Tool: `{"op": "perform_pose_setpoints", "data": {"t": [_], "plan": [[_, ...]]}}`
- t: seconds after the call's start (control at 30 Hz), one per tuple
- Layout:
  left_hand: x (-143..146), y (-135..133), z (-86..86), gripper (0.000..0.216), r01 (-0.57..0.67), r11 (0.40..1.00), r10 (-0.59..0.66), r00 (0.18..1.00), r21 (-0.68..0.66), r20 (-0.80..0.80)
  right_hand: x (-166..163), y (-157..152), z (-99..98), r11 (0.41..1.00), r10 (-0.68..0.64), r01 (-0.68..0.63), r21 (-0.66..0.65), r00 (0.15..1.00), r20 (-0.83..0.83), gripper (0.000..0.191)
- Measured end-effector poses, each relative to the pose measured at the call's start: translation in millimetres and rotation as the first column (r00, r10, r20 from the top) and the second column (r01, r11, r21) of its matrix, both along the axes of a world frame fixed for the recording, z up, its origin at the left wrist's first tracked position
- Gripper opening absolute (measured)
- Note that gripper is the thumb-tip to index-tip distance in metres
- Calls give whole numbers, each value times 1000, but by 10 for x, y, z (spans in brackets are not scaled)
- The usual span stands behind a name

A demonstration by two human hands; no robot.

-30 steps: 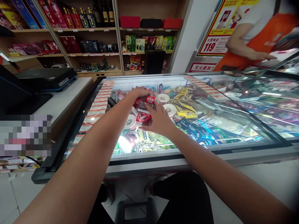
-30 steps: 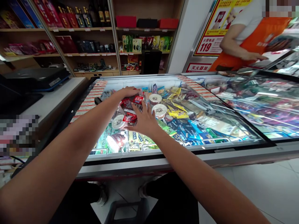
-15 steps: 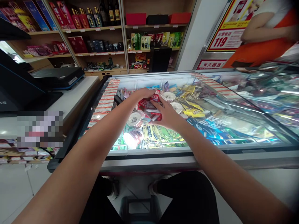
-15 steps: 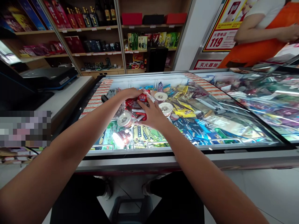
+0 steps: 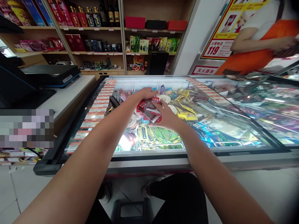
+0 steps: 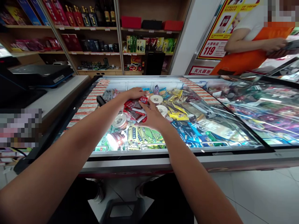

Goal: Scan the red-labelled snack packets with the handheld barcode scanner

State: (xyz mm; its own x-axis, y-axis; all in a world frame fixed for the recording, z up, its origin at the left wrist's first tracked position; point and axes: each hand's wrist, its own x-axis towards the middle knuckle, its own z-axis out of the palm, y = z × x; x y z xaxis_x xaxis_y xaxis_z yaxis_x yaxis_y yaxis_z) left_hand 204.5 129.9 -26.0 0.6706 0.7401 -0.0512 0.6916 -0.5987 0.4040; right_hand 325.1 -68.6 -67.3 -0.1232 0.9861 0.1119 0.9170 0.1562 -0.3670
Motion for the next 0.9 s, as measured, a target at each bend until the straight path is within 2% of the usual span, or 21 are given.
{"op": "perform_pose_setpoints", "data": {"t": [0.13, 0.23, 0.33, 0.43, 0.5, 0.6, 0.67, 0.73, 0.83, 0.9], "plan": [[-117, -75, 173, 105, -172, 985, 173, 979, 19, -103, -5, 59, -40, 993, 69, -73, 90, 997, 44, 116], [-279, -165, 275, 107, -295, 955, 296, 933, 35, -204, -14, 100, -63, 989, 89, -97, 114, 993, 72, 106], [-412, -236, 285, 105, -316, 947, 319, 919, 53, -230, -15, 119, -52, 985, 107, -116, 125, 991, 78, 102], [-517, -357, 282, 105, -280, 958, 287, 929, 64, -232, -29, 119, -15, 987, 109, -117, 113, 991, 74, 101], [-623, -518, 322, 100, -251, 959, 273, 943, 133, -191, -49, 106, 10, 993, 82, -88, 76, 993, 80, 102], [-912, -884, 434, 83, -274, 899, 307, 951, 342, -46, -68, 57, 35, 999, 22, -25, 26, 993, 118, 105], [-1195, -1157, 491, 71, -340, 812, 368, 929, 474, 35, -52, -1, 55, 1000, 24, -26, 10, 988, 154, 109], [-1519, -1390, 491, 67, -391, 767, 440, 898, 508, 27, -20, -71, 91, 997, 74, -75, -2, 981, 182, 112], [-1978, -1597, 360, 72, -411, 841, 487, 858, 353, -162, -5, -172, 177, 980, 197, -198, -4, 972, 131, 113], [-2201, -1644, 208, 74, -371, 901, 420, 874, 223, -243, -67, -220, 243, 954, 286, -288, 81, 958, 29, 103]]}}
